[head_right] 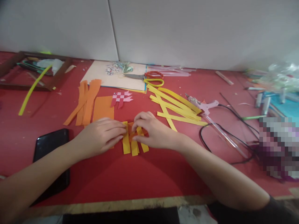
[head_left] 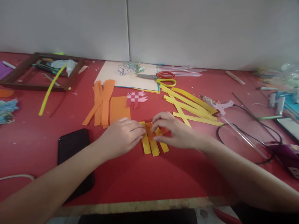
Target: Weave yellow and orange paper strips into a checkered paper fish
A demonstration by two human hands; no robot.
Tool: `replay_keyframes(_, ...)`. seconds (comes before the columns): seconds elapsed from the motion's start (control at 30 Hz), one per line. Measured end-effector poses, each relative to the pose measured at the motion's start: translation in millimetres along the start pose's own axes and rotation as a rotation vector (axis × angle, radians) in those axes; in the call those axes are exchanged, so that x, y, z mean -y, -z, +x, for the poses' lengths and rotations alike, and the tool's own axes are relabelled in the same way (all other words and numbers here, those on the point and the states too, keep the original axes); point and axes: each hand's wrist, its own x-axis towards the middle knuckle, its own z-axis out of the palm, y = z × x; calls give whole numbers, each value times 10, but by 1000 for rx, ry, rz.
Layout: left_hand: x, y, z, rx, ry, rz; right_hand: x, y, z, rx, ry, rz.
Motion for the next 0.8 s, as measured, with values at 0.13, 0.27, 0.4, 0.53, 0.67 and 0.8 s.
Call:
replay_keyframes(0.13,4,-3,-7,-13,-9,-1,-146,127,-2,21,-56,-2)
replay_keyframes(0.27,10,-4,-15,-6,-7,-6,-217,161,-6,77,-69,-39)
replay_keyframes(0.4,9,-6,-18,14,-2,-28,-186,149,-6,88,-76,-75)
replay_keyframes(0.53,7,-7,-15,12,2,-30,-145,156,-16,98,-39,-84)
replay_keyframes(0.67,18,-23,-28,19,6,-28,-132,157,-23,114,-27,-69)
replay_keyframes(0.8,26,-42,-39,21,12,-44,-125,132,-20,107,-84,-57)
